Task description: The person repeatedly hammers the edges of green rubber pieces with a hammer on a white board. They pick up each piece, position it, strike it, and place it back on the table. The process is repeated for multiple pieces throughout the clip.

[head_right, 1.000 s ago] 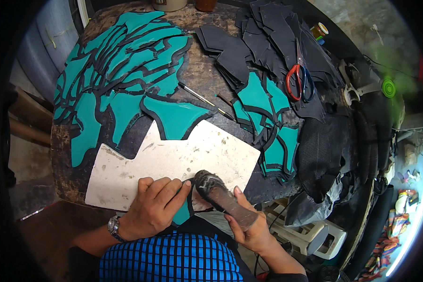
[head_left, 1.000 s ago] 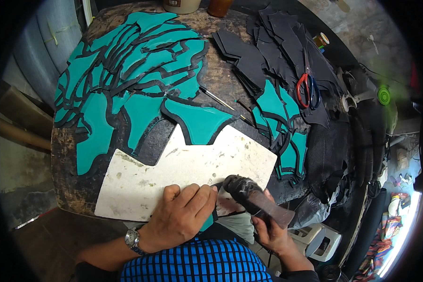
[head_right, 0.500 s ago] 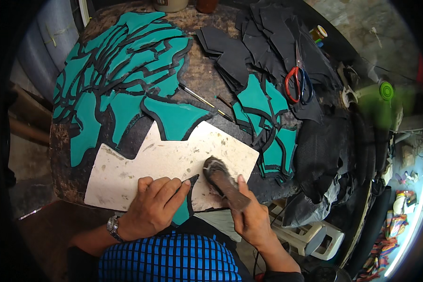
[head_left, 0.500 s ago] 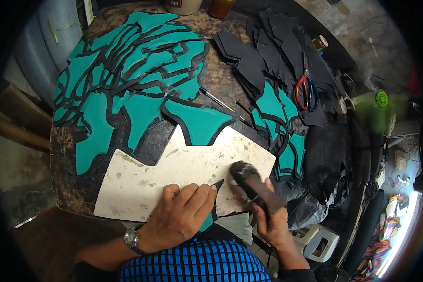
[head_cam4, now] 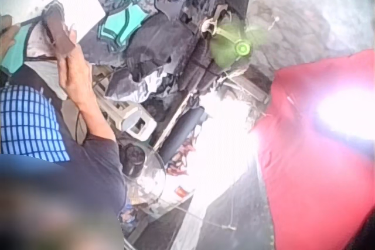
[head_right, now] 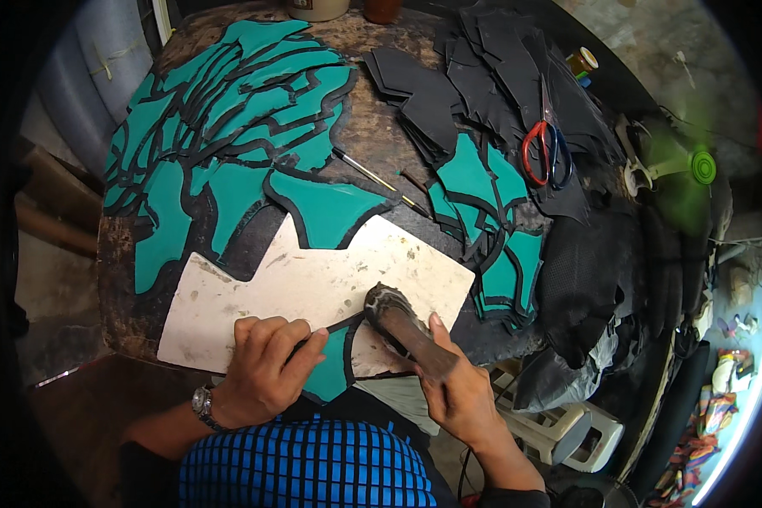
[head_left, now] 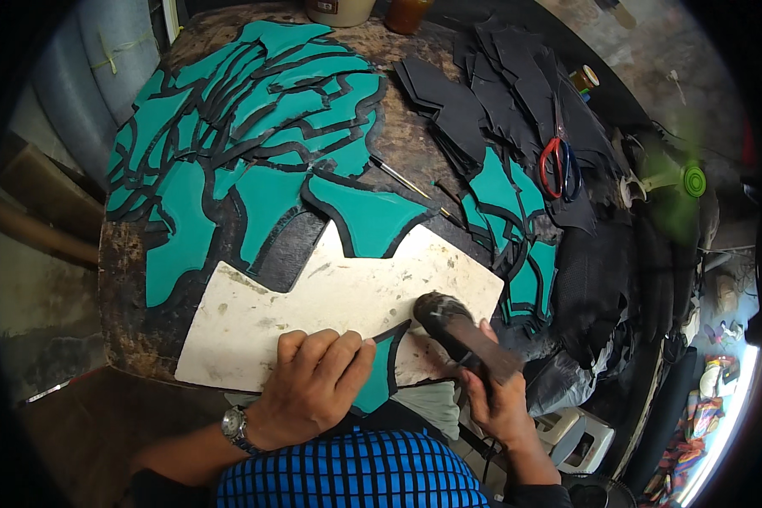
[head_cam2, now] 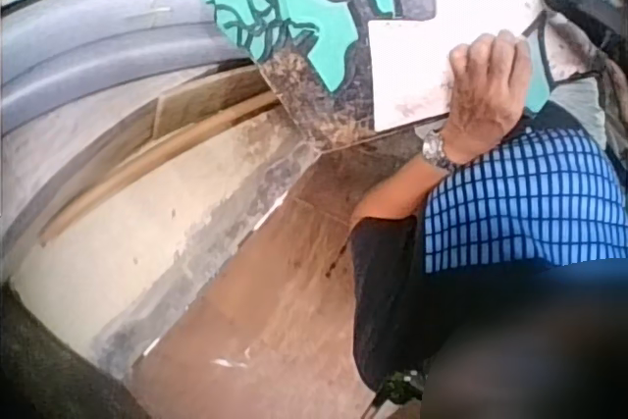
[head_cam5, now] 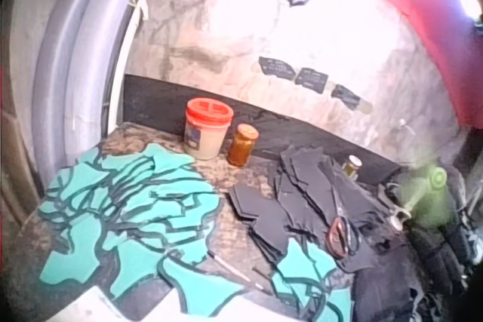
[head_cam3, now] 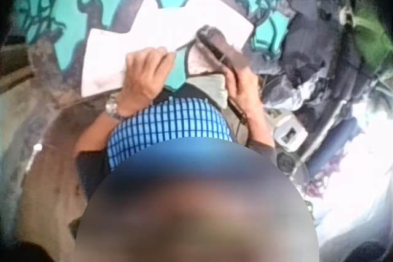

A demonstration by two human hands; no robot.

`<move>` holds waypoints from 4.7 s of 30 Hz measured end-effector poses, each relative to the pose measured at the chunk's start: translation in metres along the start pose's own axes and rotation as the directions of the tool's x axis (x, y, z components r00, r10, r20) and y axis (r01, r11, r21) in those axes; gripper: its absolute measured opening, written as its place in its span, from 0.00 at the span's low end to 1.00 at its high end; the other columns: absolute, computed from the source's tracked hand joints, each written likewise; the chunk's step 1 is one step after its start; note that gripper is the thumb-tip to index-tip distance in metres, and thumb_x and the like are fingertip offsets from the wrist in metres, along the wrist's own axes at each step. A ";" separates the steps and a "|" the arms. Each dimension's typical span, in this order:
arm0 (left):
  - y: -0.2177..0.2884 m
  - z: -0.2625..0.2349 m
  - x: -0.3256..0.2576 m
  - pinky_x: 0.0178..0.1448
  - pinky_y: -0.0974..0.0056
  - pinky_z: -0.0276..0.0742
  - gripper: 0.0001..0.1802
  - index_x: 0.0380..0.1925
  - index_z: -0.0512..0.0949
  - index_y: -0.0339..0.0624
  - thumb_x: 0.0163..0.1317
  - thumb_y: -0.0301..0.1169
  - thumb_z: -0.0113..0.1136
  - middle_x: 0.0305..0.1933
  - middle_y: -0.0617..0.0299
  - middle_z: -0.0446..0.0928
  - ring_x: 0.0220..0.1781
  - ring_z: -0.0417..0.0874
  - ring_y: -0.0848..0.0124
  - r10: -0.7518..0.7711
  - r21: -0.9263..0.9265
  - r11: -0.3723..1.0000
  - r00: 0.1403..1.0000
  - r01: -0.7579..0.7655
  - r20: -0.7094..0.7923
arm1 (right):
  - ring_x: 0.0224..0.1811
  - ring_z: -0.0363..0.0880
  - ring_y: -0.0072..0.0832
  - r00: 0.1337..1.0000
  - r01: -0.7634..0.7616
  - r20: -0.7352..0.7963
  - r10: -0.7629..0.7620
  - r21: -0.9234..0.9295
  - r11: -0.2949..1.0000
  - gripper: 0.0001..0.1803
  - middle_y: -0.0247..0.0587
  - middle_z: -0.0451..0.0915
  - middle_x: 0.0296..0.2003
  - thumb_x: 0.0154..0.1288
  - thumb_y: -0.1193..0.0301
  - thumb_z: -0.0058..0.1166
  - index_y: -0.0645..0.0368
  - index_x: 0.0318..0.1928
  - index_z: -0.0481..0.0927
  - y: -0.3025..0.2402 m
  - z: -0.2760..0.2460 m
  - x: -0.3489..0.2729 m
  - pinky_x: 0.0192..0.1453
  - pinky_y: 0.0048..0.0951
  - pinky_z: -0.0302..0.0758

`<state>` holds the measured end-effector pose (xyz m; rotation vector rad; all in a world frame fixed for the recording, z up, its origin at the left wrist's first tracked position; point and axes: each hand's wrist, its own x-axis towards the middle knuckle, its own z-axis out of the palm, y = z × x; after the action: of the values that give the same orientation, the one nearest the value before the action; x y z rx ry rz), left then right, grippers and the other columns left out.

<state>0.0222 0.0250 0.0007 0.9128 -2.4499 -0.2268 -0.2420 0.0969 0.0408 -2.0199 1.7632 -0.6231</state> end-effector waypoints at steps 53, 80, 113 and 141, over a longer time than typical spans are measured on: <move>-0.012 -0.010 -0.004 0.46 0.57 0.67 0.13 0.42 0.79 0.37 0.56 0.25 0.68 0.38 0.58 0.74 0.39 0.75 0.63 -0.170 -0.263 0.949 0.985 0.174 0.040 | 0.59 0.82 0.54 0.938 -0.089 0.342 0.050 0.100 0.991 0.23 0.59 0.76 0.64 0.65 0.77 0.63 0.65 0.60 0.76 -0.025 -0.008 0.015 0.61 0.41 0.80; 0.000 -0.010 0.003 0.44 0.58 0.71 0.15 0.44 0.83 0.34 0.58 0.28 0.68 0.41 0.60 0.77 0.42 0.77 0.65 -0.091 -0.168 0.984 0.985 0.066 -0.146 | 0.53 0.86 0.51 0.954 -0.064 0.298 0.017 0.147 0.987 0.28 0.56 0.77 0.65 0.64 0.79 0.63 0.61 0.65 0.74 -0.014 0.000 0.010 0.55 0.39 0.82; -0.007 -0.002 -0.011 0.42 0.56 0.77 0.21 0.44 0.77 0.25 0.60 0.33 0.71 0.45 0.44 0.76 0.40 0.79 0.56 -0.071 -0.143 0.988 0.994 0.059 -0.083 | 0.45 0.88 0.54 0.993 -0.028 0.120 0.008 0.164 0.986 0.30 0.63 0.83 0.52 0.64 0.77 0.63 0.68 0.67 0.73 -0.031 -0.004 0.011 0.50 0.41 0.84; -0.106 -0.001 0.134 0.67 0.52 0.63 0.23 0.53 0.78 0.34 0.58 0.29 0.68 0.54 0.51 0.74 0.61 0.71 0.57 0.035 -0.174 0.985 0.961 0.014 0.274 | 0.51 0.78 0.44 0.991 0.094 -0.112 -0.067 0.263 0.960 0.26 0.47 0.79 0.44 0.69 0.77 0.56 0.62 0.67 0.73 0.003 -0.048 0.068 0.65 0.41 0.68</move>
<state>-0.0038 -0.1430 0.0215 0.8386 -2.6346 -0.5930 -0.2637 0.0294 0.0844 -1.9085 1.5599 -0.9522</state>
